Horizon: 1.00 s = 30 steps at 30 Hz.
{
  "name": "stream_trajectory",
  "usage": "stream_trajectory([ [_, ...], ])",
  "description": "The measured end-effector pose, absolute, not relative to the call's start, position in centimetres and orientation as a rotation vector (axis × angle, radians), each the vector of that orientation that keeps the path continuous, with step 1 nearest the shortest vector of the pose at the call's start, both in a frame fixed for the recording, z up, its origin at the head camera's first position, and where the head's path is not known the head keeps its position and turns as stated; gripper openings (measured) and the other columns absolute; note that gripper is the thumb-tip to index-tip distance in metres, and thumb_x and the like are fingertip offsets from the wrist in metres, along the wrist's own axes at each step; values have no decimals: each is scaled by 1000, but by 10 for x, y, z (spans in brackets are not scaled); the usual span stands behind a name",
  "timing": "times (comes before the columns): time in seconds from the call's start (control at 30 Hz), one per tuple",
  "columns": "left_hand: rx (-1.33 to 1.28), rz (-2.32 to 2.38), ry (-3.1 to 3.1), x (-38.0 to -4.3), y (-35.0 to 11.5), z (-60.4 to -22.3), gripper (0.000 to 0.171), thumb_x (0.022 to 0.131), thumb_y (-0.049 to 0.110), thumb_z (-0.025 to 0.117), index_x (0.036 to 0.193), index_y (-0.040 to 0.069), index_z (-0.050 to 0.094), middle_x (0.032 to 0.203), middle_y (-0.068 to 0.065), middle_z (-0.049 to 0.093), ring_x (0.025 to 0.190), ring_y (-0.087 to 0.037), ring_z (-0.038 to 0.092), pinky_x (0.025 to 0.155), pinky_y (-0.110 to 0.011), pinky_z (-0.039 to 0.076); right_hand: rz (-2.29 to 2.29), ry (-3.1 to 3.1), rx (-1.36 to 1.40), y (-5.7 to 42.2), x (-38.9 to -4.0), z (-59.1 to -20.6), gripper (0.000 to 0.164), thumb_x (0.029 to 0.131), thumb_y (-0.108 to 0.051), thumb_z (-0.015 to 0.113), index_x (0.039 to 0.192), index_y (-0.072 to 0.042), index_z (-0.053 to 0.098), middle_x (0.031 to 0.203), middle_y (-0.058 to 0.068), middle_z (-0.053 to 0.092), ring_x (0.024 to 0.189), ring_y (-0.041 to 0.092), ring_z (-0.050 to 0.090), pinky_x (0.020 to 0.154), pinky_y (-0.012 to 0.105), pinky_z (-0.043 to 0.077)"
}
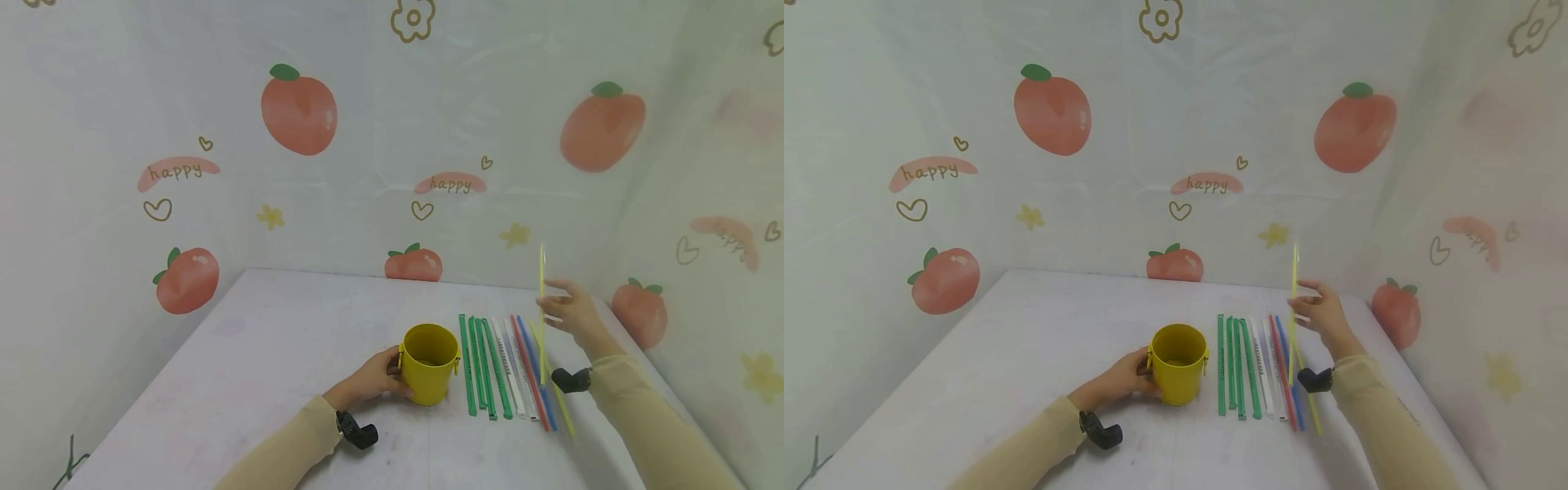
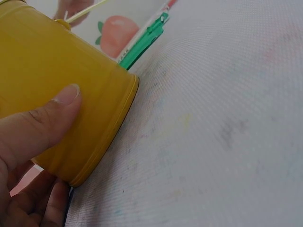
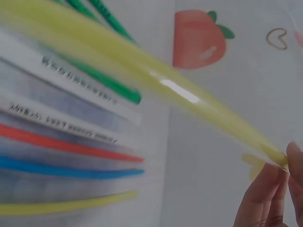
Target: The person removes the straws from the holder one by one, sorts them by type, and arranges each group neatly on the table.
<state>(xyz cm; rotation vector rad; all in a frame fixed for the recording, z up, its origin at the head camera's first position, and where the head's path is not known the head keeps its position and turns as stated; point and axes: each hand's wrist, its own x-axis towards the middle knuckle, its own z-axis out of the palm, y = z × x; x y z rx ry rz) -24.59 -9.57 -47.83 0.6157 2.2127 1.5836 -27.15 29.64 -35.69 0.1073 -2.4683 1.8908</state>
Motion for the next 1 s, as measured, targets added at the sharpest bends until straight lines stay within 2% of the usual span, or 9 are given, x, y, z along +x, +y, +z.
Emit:
stream_trajectory([
  [0.23, 626, 1584, 2204, -246, -96, -479, 82, 75, 9, 82, 145, 12, 40, 145, -6, 47, 133, -28, 47, 112, -43, 39, 1784, -2585, 47, 309, -274, -374, 74, 93, -10, 63, 152, -2, 18, 91, -9, 61, 80, -4, 61, 77, 22, 58],
  [0.43, 634, 1582, 2201, -245, -96, -477, 83, 75, 10, 82, 146, 12, 39, 146, -6, 46, 134, -29, 46, 112, -43, 39, 1628, -2707, -6, 321, -275, -389, 74, 94, -13, 62, 152, -1, 18, 112, 18, 61, 81, -2, 61, 83, 31, 59],
  [0.53, 637, 1586, 2200, -244, -96, -476, 83, 75, 9, 82, 146, 12, 39, 147, -6, 45, 134, -29, 46, 113, -43, 39, 1568, -2750, -26, 327, -273, -395, 73, 94, -12, 62, 152, 1, 19, 117, 25, 60, 85, 5, 64, 83, 34, 59],
  [0.73, 623, 1582, 2205, -244, -95, -476, 83, 75, 9, 82, 146, 12, 39, 147, -6, 46, 134, -29, 46, 113, -43, 39, 1511, -2817, -82, 336, -269, -409, 71, 93, -10, 63, 150, 3, 23, 108, 19, 68, 96, 21, 66, 83, 37, 60],
  [0.93, 602, 1567, 2218, -244, -95, -476, 84, 75, 11, 83, 146, 12, 39, 147, -5, 45, 133, -29, 47, 112, -43, 39, 1551, -2839, -139, 342, -265, -421, 70, 91, -8, 64, 148, 5, 25, 91, 3, 67, 80, 8, 62, 73, 26, 59],
  [1.0, 609, 1566, 2217, -244, -96, -475, 84, 75, 11, 82, 147, 12, 38, 147, -5, 45, 134, -29, 46, 113, -43, 39, 1557, -2856, -154, 343, -264, -424, 69, 91, -7, 63, 148, 7, 25, 92, 5, 67, 78, 7, 61, 73, 27, 59],
])
